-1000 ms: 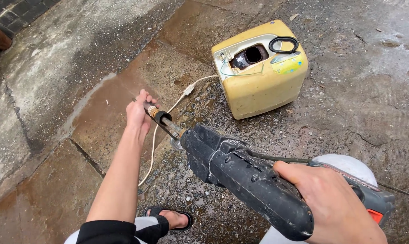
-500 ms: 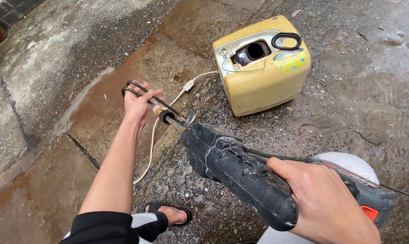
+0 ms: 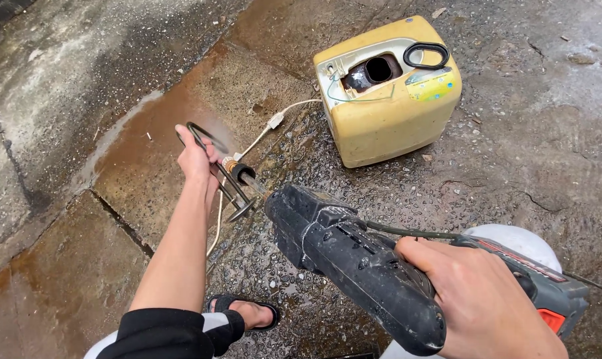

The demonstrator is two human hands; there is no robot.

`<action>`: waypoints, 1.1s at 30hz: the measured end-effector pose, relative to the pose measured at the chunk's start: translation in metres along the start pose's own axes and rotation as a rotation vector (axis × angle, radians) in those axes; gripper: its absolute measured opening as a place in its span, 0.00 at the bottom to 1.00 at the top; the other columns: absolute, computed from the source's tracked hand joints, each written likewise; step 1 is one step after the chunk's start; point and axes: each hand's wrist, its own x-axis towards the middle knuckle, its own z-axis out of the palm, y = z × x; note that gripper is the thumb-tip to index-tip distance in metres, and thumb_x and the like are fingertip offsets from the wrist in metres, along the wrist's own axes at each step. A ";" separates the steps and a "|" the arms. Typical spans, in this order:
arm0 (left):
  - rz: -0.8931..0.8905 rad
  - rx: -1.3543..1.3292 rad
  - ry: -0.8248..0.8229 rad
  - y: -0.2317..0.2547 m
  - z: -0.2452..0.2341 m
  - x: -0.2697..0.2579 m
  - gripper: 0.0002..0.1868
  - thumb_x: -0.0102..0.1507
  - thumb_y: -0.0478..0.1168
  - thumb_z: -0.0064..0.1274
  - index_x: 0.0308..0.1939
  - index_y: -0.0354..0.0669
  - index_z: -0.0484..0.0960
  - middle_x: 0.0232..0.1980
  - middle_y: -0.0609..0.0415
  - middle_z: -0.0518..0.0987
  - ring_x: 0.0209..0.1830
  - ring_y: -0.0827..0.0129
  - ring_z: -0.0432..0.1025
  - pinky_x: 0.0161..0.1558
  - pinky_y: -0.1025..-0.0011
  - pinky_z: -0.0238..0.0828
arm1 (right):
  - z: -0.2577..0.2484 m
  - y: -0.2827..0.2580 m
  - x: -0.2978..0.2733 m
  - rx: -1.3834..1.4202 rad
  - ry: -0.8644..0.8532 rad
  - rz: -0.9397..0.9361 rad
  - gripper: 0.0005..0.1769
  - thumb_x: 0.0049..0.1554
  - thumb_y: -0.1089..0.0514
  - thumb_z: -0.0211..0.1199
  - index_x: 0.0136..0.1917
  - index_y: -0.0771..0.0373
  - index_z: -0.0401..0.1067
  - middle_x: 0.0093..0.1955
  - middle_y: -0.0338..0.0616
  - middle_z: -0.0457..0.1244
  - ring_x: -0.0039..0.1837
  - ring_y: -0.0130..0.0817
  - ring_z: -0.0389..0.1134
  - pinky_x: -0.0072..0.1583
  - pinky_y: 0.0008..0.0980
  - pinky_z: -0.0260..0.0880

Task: Clean a heating element with a pressure washer and use a power drill to disassemble an appliance.

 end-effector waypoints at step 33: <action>0.395 1.462 -0.660 -0.014 -0.041 0.031 0.32 0.75 0.60 0.19 0.47 0.38 0.73 0.47 0.33 0.80 0.44 0.45 0.76 0.54 0.43 0.72 | 0.000 -0.006 0.007 -0.031 0.019 -0.014 0.11 0.47 0.40 0.64 0.39 0.41 0.68 0.35 0.25 0.72 0.40 0.37 0.74 0.41 0.38 0.68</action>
